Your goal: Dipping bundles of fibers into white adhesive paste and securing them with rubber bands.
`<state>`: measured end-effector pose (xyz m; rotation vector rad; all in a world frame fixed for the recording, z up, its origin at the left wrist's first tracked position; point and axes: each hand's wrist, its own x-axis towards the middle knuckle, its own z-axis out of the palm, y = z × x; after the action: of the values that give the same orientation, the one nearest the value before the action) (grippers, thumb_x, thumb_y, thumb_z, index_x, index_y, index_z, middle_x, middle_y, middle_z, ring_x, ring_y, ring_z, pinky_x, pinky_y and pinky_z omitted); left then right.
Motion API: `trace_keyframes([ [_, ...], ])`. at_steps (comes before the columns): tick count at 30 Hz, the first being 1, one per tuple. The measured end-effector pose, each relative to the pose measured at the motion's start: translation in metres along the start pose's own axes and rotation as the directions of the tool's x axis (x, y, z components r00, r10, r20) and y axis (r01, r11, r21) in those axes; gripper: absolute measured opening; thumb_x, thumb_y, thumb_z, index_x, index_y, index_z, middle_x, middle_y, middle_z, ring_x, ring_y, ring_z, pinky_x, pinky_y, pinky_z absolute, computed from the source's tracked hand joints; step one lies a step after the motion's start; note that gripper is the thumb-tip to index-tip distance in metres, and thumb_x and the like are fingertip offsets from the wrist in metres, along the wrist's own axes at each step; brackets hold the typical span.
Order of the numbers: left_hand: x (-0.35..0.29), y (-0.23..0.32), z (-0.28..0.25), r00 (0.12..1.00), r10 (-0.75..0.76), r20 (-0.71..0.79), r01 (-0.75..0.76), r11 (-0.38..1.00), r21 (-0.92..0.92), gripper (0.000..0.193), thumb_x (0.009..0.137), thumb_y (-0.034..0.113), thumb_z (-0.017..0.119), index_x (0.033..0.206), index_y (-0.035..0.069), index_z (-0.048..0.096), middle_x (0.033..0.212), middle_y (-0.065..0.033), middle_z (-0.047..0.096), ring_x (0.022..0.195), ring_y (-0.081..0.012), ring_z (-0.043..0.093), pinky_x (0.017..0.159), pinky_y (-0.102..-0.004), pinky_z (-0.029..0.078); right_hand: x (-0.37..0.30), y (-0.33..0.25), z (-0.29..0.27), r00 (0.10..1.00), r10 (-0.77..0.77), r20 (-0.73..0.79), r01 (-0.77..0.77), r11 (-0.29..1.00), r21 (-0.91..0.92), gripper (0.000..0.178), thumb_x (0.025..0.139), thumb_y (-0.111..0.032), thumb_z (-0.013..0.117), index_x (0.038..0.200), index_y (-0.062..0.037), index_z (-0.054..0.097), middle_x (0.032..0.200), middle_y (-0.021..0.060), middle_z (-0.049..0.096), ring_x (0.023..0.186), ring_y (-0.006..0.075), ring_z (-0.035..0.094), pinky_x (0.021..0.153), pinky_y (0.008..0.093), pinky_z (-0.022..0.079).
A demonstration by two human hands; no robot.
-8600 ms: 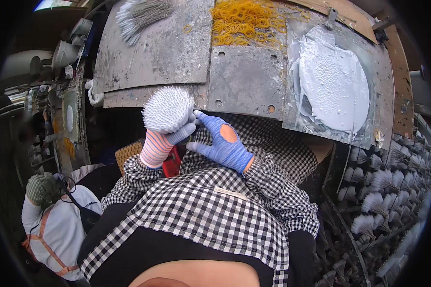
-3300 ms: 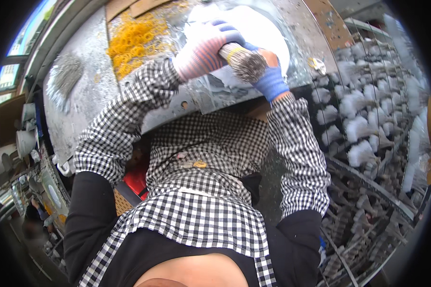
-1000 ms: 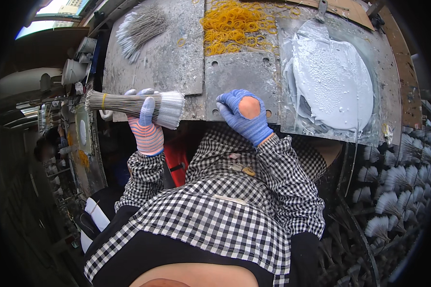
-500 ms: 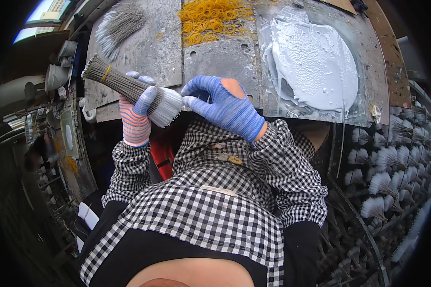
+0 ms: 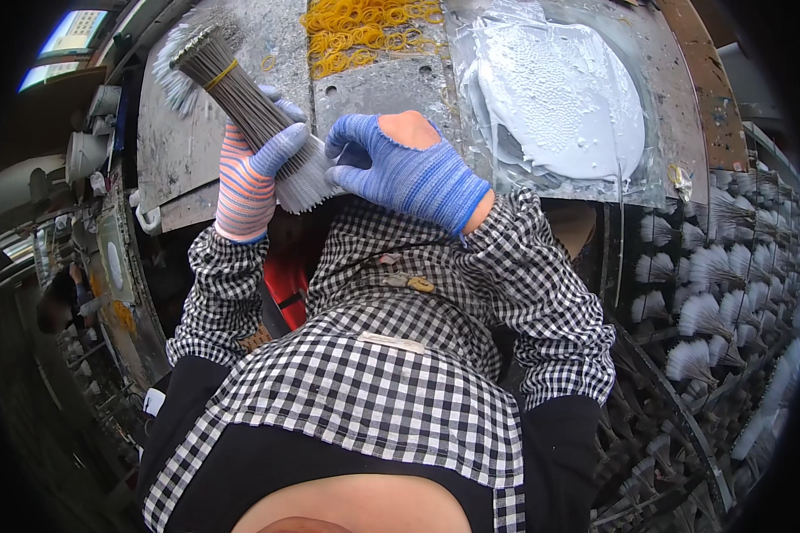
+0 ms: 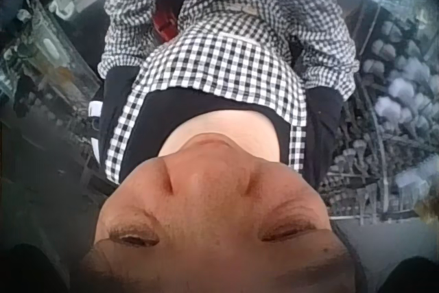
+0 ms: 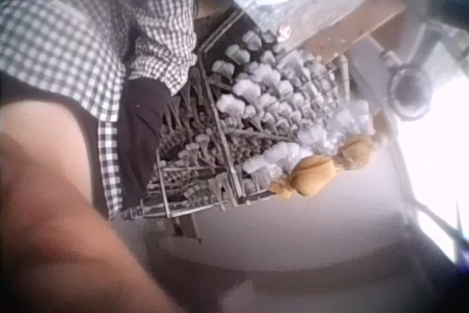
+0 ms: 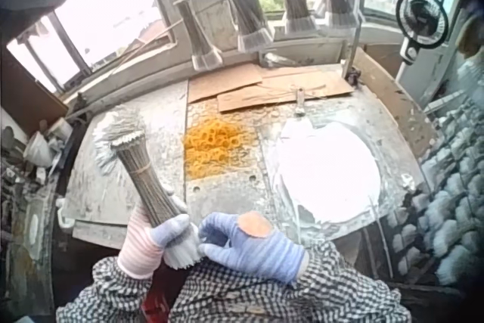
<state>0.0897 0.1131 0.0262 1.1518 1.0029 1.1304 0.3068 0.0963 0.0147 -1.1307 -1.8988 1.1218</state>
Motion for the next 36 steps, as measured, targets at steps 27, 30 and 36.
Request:
trace_keyframes([
  [27, 0.025, 0.023, 0.027, 0.964, -0.133, 0.230, 0.111, 0.988, 0.107, 0.042, 0.082, 0.009, 0.084, 0.118, 0.005, 0.062, 0.100, -0.0051, 0.072, 0.097, -0.0157, 0.070, 0.090, -0.0325, 0.056, -0.033, 0.018, -0.039, 0.997, -0.058, -0.059, 0.054, 0.996, -0.068, 0.023, 0.097, -0.023, 0.069, 0.108, -0.0034, 0.066, 0.091, 0.0137, 0.073, 0.083, 0.0308, 0.072, 0.078, 0.0368, 0.057],
  [30, 0.025, 0.022, 0.029, 0.969, -0.154, 0.194, 0.141, 0.987, 0.083, 0.041, 0.082, 0.010, 0.085, 0.116, 0.005, 0.063, 0.099, -0.0041, 0.072, 0.096, -0.0146, 0.069, 0.089, -0.0323, 0.055, -0.037, 0.013, -0.038, 0.995, -0.080, -0.063, 0.076, 0.995, -0.062, 0.023, 0.099, -0.021, 0.067, 0.112, -0.0028, 0.066, 0.091, 0.0119, 0.074, 0.085, 0.0234, 0.072, 0.079, 0.0339, 0.057],
  [36, 0.024, 0.017, 0.029, 0.983, -0.135, 0.126, 0.117, 0.983, 0.142, 0.039, 0.081, 0.011, 0.086, 0.112, 0.005, 0.063, 0.095, -0.0022, 0.070, 0.091, -0.0136, 0.068, 0.085, -0.0316, 0.056, -0.049, 0.015, -0.035, 0.996, 0.083, -0.026, -0.077, 0.982, 0.172, 0.027, 0.099, -0.016, 0.068, 0.122, -0.0032, 0.067, 0.097, 0.0072, 0.076, 0.091, 0.0136, 0.072, 0.084, 0.0298, 0.057],
])
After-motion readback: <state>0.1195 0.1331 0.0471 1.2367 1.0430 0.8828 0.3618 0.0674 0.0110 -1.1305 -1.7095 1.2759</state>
